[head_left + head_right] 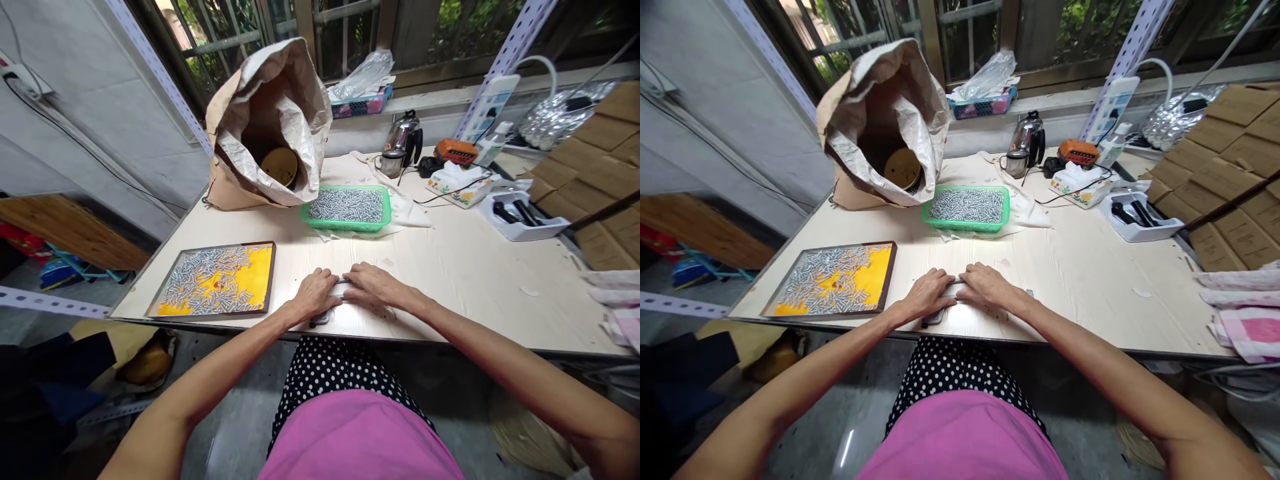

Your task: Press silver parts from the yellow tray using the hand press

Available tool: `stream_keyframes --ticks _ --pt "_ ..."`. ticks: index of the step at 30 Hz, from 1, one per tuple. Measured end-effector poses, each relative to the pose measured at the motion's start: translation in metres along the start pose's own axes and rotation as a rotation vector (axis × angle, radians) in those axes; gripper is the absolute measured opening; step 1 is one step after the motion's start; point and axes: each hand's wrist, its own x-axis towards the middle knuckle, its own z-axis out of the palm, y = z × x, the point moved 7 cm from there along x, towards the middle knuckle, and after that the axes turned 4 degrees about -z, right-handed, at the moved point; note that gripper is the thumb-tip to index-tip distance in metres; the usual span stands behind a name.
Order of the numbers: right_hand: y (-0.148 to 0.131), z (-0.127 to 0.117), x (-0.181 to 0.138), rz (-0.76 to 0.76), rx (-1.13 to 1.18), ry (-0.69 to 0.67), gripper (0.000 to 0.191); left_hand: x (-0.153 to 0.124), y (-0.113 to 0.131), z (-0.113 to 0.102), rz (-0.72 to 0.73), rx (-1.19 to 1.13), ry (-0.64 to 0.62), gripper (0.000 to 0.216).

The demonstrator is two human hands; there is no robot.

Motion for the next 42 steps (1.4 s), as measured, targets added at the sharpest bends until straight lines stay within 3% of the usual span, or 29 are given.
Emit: stream_keyframes --ticks 4,9,15,18,22,25,31,35,37,38,40,42 --pt "0.017 0.002 0.005 -0.015 0.087 0.08 0.026 -0.011 0.011 0.009 -0.05 -0.008 0.134 0.043" --pt "0.027 0.005 0.014 0.03 0.006 0.152 0.022 -0.036 0.051 0.04 0.097 -0.139 0.224 0.056" --pt "0.026 -0.004 0.039 0.085 -0.106 0.131 0.023 -0.039 0.049 0.042 0.112 -0.251 0.228 0.055" --pt "-0.006 -0.008 0.049 -0.016 -0.094 0.11 0.022 -0.035 0.046 0.038 0.166 -0.309 0.222 0.056" --pt "-0.076 0.002 0.058 -0.408 -0.092 -0.011 0.017 -0.035 0.046 0.047 0.146 -0.377 0.184 0.063" --pt "-0.102 0.012 0.065 -0.566 -0.119 -0.093 0.011 -0.038 0.046 0.053 0.111 -0.393 0.189 0.069" --pt "-0.11 0.033 0.079 -0.613 -0.161 -0.08 0.011 -0.047 0.056 0.049 0.191 -0.282 0.255 0.072" --pt "-0.111 0.025 0.083 -0.544 0.016 0.07 0.01 -0.072 0.069 0.03 0.41 -0.202 0.365 0.043" --pt "-0.099 -0.001 0.084 -0.47 0.165 0.252 0.013 -0.089 0.048 0.008 0.393 -0.176 0.507 0.025" --pt "-0.088 -0.02 0.084 -0.421 0.233 0.361 0.013 -0.096 0.026 -0.006 0.294 -0.158 0.593 0.02" --pt "-0.055 -0.061 0.085 -0.298 0.318 0.56 0.011 -0.104 -0.037 -0.03 -0.009 -0.119 0.661 0.02" --pt "-0.01 -0.1 0.087 -0.122 0.261 0.715 0.009 -0.111 -0.11 -0.047 -0.368 -0.092 0.668 0.023"
